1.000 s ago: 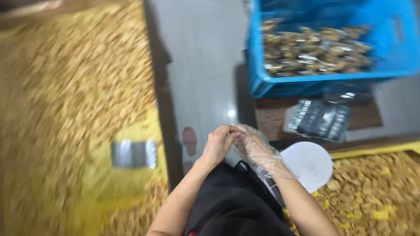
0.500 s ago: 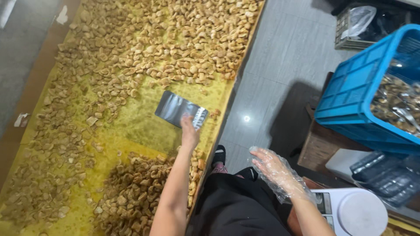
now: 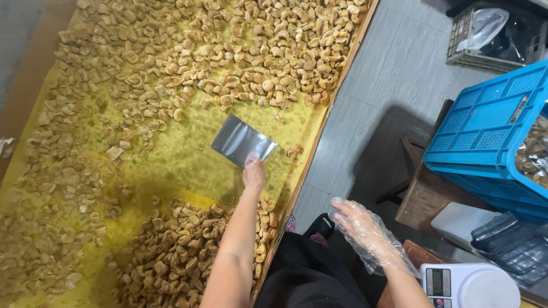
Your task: The person scoops cashews from a large yellow tray into small transparent bags, weighs each bag on a digital scale, and places the filled bags into a blue crate. The process is repeated multiple times with consistent hand movements.
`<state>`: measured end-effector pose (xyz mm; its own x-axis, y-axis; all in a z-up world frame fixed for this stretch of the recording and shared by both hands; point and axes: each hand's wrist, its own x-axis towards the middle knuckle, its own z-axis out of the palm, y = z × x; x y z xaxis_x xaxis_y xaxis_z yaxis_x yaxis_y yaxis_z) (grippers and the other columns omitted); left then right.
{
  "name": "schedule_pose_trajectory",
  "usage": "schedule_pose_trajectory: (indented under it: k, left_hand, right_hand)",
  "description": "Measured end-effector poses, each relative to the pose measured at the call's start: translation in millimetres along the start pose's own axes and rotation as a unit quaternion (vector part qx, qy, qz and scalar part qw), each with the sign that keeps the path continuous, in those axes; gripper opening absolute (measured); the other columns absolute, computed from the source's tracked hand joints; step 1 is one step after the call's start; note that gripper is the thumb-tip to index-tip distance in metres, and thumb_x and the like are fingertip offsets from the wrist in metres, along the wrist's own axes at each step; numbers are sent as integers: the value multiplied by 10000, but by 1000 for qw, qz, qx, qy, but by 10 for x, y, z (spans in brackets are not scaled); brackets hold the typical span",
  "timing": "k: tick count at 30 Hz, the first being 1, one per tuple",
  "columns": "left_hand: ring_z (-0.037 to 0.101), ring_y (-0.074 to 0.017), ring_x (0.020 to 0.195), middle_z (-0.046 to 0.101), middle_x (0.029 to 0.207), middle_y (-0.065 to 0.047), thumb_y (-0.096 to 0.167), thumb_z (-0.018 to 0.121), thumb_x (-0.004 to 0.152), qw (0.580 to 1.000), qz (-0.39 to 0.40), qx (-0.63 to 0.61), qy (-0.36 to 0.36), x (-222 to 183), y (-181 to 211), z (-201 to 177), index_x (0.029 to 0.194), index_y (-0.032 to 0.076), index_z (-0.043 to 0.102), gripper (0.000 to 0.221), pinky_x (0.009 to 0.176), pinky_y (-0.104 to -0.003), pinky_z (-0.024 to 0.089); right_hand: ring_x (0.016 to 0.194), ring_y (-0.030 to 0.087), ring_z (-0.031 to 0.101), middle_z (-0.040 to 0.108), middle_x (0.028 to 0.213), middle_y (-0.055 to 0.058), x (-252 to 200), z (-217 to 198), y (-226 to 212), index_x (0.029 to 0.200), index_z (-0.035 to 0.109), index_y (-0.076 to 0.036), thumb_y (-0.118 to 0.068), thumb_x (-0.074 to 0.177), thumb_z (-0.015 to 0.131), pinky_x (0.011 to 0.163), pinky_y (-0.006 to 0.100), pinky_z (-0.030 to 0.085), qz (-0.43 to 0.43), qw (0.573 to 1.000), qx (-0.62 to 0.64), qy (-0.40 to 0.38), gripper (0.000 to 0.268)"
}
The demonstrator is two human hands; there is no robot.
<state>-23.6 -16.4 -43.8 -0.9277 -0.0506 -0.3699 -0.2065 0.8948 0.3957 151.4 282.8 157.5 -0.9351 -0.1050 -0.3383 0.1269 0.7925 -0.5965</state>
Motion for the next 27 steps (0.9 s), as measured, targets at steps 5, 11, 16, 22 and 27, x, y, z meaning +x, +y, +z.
schedule_pose_trajectory:
  k: [5,11,16,22,27]
  left_hand:
    - [686,-450,901,721,958,-223,435,591,980,992,-35,-106,53,134,15,-453,923,138,756,345,832,-560,529]
    - [678,-415,882,734,914,-195,409,571,1047,973,-60,-211,77,294,-298,-567,940,100,758,377,804,-506,521]
    - [642,-174,724,728,804,-54,252,683,902,909,-94,-358,192,27,-510,-970,959,107,768,177,661,-341,512]
    - [582,-110,702,667,856,-50,238,613,1055,839,-61,-516,160,-1190,-111,-1704,991,-8,698,268,596,-250,490]
    - [632,-116,711,715,837,-44,203,710,981,828,-8,-548,114,-2525,694,-1625,988,9,747,197,648,-243,513]
  right_hand:
    - [1226,329,610,677,1303,122,39,1,-119,1260,677,-133,-294,939,642,1038,418,488,-20,1000,-10,-11,361]
    - [1190,357,624,681,1289,142,-21,-54,-165,1245,681,-117,-279,931,658,1003,432,502,-74,997,-17,-11,354]
    - [1169,341,643,692,1254,130,17,-192,-357,1266,671,-141,-317,936,655,986,412,524,-89,994,-30,-63,374]
    - [1146,302,671,731,1241,134,13,-438,-771,1289,703,-133,-310,980,647,967,413,523,-153,982,94,-54,361]
    - [879,137,720,748,1116,78,-42,-515,-1286,1271,689,-101,-310,977,617,702,290,615,-110,939,308,-108,367]
